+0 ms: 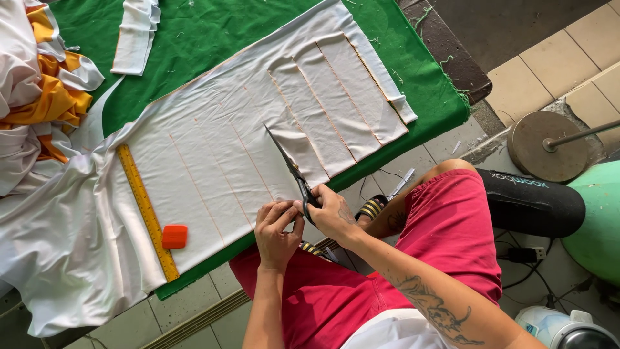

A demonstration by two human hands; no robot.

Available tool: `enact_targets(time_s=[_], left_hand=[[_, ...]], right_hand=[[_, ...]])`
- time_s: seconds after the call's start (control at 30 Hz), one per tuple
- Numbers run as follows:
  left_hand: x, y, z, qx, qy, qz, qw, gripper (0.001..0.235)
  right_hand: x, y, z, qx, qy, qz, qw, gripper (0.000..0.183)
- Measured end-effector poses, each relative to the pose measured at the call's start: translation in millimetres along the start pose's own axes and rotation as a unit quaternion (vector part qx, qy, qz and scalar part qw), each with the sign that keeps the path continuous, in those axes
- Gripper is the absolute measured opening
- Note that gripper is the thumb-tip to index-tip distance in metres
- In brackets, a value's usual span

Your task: The person measures and marks lines on a piece of white fabric using a ruler and chalk, then cuts the fabric into strips using scissors.

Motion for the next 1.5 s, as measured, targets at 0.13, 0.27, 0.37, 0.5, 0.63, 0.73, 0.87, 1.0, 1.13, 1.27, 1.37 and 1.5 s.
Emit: enact_targets(time_s=[0.13,0.27,0.37,0.5,0.63,0.73,0.87,1.0,1.13,1.27,1.37,1.5], left_hand=[[-2,0,0,-0.002,0.005,0.016,1.0,0.023],[2,-1,0,0.006,0.004,0.0,1.0,0.029],[0,1,1,0.01,0.001,-0.004,1.0,0.033],[1,0,1,0.007,0.002,-0.004,1.0,0.036],[2,-1,2,0.005,0.003,-0.001,1.0,0.039],[2,-1,4,0.006,0.005,0.004,1.0,0.038],[2,1,0,0.012,0.007,-0.003,1.0,0.04],[5,-2,4,0.013,0.015,-0.004,1.0,0.043],[4,0,0,0.013,0.014,-0.002,1.0,0.042],[5,-3,4,0.015,0.014,0.003,1.0,0.045],[6,-4,5,0.016,0.016,0.003,1.0,0.044],[2,3,-2,0.016,0.01,0.001,1.0,0.043]], right_hand=[[1,-2,6,0.02,-0.01,-0.032,0.999,0.006],[8,6,-13,0.041,-0.012,-0.079,0.996,0.023],[12,2,-26,0.048,-0.014,-0.084,0.995,0.037],[16,-2,-37,0.041,-0.017,-0.08,0.996,0.042],[21,11,-44,0.035,-0.028,-0.079,0.996,0.041],[23,13,-42,0.031,-0.037,-0.123,0.991,0.028],[16,3,-44,0.029,-0.015,-0.105,0.994,0.037],[16,-18,-46,0.035,0.003,-0.009,0.999,0.049],[20,-18,-58,0.011,0.023,0.001,1.0,0.045],[20,-8,-59,-0.003,0.016,0.009,1.0,0.037],[20,-4,-60,-0.005,0.012,-0.001,1.0,0.034],[19,-13,-62,0.014,0.02,-0.002,1.0,0.04]])
Point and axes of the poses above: each hand's wrist, its own z-axis away from the middle knuckle, its own x-axis out of the palm, y = z × x, the point moved 5 cm from there along -z, towards the middle knuckle, and after that the axes turned 6 degrees about x, right-handed, at the moved point
